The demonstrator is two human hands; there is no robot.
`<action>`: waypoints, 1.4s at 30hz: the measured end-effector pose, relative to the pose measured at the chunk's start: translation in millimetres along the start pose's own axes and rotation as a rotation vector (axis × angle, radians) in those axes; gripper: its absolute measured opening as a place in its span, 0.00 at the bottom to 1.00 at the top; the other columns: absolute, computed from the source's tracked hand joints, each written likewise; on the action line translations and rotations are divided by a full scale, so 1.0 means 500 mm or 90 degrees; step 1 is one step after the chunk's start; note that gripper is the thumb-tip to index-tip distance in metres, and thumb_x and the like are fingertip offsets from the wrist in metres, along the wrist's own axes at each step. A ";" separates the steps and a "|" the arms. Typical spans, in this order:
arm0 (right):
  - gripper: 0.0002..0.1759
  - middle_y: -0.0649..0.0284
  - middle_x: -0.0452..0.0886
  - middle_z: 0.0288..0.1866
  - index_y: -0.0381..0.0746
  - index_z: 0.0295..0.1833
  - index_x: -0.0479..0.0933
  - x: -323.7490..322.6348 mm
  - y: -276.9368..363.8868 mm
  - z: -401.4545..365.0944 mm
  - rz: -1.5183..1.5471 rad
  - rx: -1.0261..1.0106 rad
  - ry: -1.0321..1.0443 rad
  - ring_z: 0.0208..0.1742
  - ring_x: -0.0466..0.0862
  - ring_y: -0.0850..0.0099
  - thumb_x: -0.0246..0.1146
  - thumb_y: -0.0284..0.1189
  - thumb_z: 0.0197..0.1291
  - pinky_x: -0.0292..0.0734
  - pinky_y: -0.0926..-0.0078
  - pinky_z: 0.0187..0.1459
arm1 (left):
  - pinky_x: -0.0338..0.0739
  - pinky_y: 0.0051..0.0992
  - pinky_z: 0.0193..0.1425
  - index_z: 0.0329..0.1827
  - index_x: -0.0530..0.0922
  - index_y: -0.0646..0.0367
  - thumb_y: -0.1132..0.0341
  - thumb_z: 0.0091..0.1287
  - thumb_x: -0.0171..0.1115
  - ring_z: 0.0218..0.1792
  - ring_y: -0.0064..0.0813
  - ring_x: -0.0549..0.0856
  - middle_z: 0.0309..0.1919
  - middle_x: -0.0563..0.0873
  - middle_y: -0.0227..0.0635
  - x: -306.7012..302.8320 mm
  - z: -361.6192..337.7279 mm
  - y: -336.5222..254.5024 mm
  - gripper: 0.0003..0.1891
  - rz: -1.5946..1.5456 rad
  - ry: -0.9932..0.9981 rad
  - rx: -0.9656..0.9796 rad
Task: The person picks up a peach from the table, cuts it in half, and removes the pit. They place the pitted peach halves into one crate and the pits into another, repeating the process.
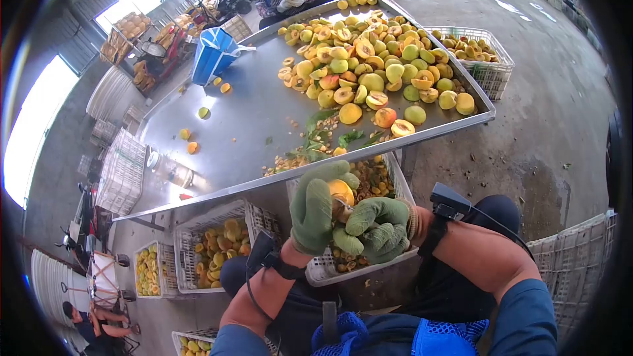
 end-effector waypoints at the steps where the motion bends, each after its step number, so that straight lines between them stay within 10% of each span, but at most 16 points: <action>1: 0.18 0.72 0.69 0.15 0.27 0.49 0.79 -0.002 -0.010 0.003 0.021 -0.004 0.013 0.07 0.64 0.84 0.55 0.34 0.78 0.60 0.83 0.05 | 0.83 0.31 0.55 0.67 0.76 0.67 0.52 0.86 0.46 0.49 0.30 0.87 0.51 0.87 0.45 0.006 -0.005 -0.004 0.25 -0.047 -0.015 -0.014; 8: 0.18 0.67 0.69 0.15 0.26 0.44 0.80 0.018 -0.038 0.016 0.054 0.007 0.102 0.10 0.67 0.80 0.56 0.33 0.74 0.60 0.80 0.09 | 0.82 0.30 0.54 0.68 0.76 0.65 0.55 0.86 0.48 0.48 0.29 0.87 0.50 0.87 0.43 0.013 -0.038 0.005 0.22 -0.069 -0.081 -0.009; 10: 0.18 0.71 0.67 0.15 0.29 0.43 0.81 0.024 -0.041 0.028 -0.046 -0.019 0.027 0.08 0.64 0.81 0.57 0.35 0.75 0.58 0.80 0.08 | 0.83 0.31 0.54 0.68 0.76 0.64 0.54 0.86 0.47 0.48 0.30 0.87 0.51 0.87 0.42 0.008 -0.036 -0.019 0.23 0.187 -0.064 0.049; 14: 0.15 0.73 0.66 0.15 0.33 0.42 0.82 0.076 -0.014 0.026 -0.316 -0.067 -0.126 0.08 0.63 0.81 0.59 0.35 0.74 0.55 0.80 0.08 | 0.87 0.33 0.48 0.68 0.78 0.56 0.45 0.82 0.55 0.44 0.31 0.89 0.48 0.89 0.39 -0.037 -0.039 0.028 0.26 -0.385 -0.266 -0.232; 19: 0.56 0.72 0.66 0.18 0.33 0.48 0.86 0.054 0.011 -0.015 -0.465 0.075 -0.436 0.14 0.62 0.79 0.35 0.76 0.70 0.59 0.79 0.16 | 0.79 0.22 0.28 0.67 0.79 0.55 0.37 0.81 0.49 0.29 0.24 0.85 0.41 0.90 0.38 -0.119 -0.054 0.031 0.32 -0.251 -0.302 -0.244; 23: 0.53 0.69 0.68 0.18 0.35 0.45 0.87 0.007 0.001 -0.021 -0.585 0.073 -0.615 0.15 0.66 0.76 0.36 0.74 0.72 0.64 0.73 0.19 | 0.73 0.22 0.23 0.67 0.79 0.57 0.36 0.81 0.46 0.25 0.22 0.82 0.41 0.90 0.39 -0.152 -0.086 0.026 0.33 -0.166 -0.256 -0.214; 29: 0.43 0.62 0.78 0.22 0.34 0.46 0.86 0.071 0.013 -0.029 -0.676 -0.012 -0.695 0.20 0.77 0.70 0.47 0.65 0.75 0.73 0.69 0.24 | 0.83 0.31 0.48 0.57 0.84 0.65 0.45 0.81 0.51 0.41 0.33 0.88 0.44 0.91 0.45 -0.336 -0.130 -0.014 0.28 0.598 -0.144 -0.080; 32: 0.35 0.54 0.84 0.30 0.33 0.46 0.83 0.122 0.031 -0.054 -0.869 -0.077 -0.655 0.32 0.84 0.62 0.60 0.60 0.71 0.81 0.64 0.38 | 0.82 0.37 0.55 0.56 0.83 0.68 0.47 0.76 0.61 0.49 0.45 0.89 0.47 0.90 0.53 -0.439 -0.154 -0.071 0.27 1.030 0.010 -0.371; 35: 0.27 0.48 0.87 0.40 0.35 0.49 0.81 0.138 0.050 -0.075 -1.140 -0.047 -0.663 0.42 0.87 0.52 0.66 0.52 0.68 0.81 0.58 0.52 | 0.82 0.40 0.55 0.56 0.84 0.66 0.48 0.73 0.62 0.49 0.51 0.89 0.47 0.90 0.55 -0.425 -0.073 -0.080 0.26 1.061 0.021 -0.297; 42: 0.17 0.49 0.89 0.42 0.39 0.50 0.83 0.127 0.123 -0.123 -1.155 -0.204 -0.896 0.48 0.88 0.48 0.65 0.42 0.68 0.82 0.54 0.52 | 0.81 0.44 0.60 0.60 0.83 0.65 0.42 0.70 0.61 0.55 0.57 0.88 0.52 0.88 0.59 -0.113 0.324 0.141 0.32 0.841 0.075 -0.103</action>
Point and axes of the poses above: each hand's wrist, its own z-axis towards the middle knuckle, its own x-axis out of the palm, y = z × x, the point moved 3 cm from there along z, towards the middle knuckle
